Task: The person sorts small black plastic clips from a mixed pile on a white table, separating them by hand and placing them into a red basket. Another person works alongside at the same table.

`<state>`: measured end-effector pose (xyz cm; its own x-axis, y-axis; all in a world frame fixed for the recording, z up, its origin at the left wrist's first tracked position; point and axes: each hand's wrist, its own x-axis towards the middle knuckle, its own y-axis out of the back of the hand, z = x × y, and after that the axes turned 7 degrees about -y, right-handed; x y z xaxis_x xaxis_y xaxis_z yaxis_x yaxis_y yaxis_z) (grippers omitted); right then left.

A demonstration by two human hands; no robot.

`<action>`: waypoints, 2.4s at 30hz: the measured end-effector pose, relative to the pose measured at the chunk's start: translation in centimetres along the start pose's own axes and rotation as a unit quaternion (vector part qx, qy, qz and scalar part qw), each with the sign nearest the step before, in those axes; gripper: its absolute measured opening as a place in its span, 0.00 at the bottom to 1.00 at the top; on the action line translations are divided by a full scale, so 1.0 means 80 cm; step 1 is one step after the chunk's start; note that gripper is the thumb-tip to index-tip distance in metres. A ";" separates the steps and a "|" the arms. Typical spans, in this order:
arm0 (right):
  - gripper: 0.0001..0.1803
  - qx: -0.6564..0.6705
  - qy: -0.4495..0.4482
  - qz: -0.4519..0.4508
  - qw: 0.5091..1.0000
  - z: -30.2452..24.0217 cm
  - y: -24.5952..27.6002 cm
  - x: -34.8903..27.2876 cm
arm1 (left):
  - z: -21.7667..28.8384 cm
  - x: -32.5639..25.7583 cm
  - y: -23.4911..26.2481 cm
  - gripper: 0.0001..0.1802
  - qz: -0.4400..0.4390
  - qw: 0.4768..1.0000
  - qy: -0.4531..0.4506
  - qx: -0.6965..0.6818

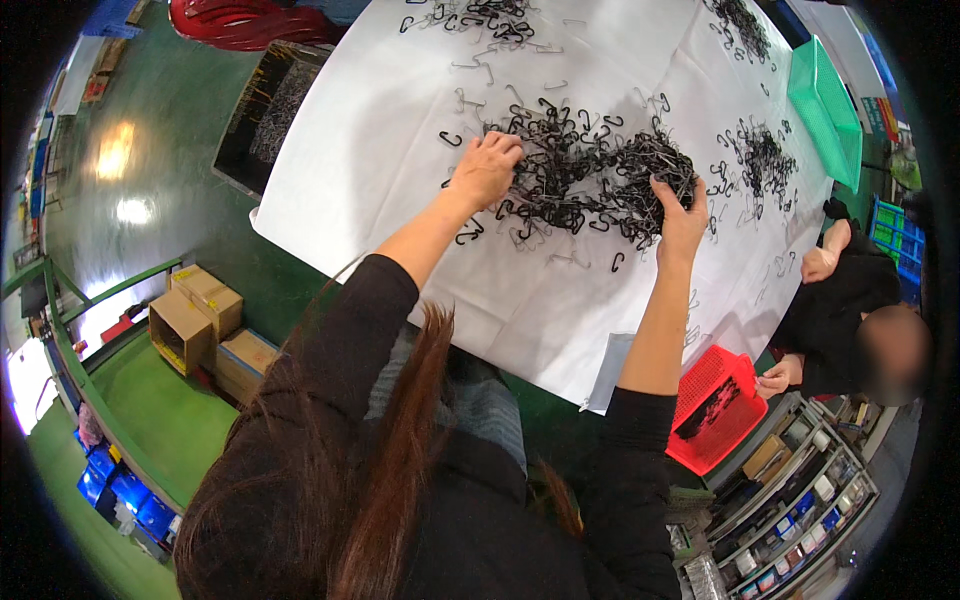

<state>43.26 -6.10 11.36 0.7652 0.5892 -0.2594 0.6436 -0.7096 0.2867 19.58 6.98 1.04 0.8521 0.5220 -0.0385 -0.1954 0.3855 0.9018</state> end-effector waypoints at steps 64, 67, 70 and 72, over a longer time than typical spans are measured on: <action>0.34 -0.371 0.053 0.043 0.926 0.053 -0.012 0.019 | -0.083 -0.144 0.027 0.31 0.021 0.990 0.124 0.063; 0.30 -0.389 0.116 0.102 0.908 0.065 -0.059 -0.027 | -0.110 -0.175 0.039 0.31 0.034 0.992 0.112 0.048; 0.24 -0.315 0.220 0.017 0.923 0.083 -0.161 -0.085 | -0.122 -0.188 0.044 0.32 0.011 0.999 0.038 0.036; 0.33 -0.395 0.166 -0.002 0.904 0.096 -0.229 -0.129 | -0.129 -0.192 0.047 0.33 -0.013 0.998 -0.040 0.038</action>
<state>23.48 -2.15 1.71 0.6409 0.7676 -0.0091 0.3570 -0.2875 0.8887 0.73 8.23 0.63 0.8934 0.4483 -0.0299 -0.1381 0.3372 0.9313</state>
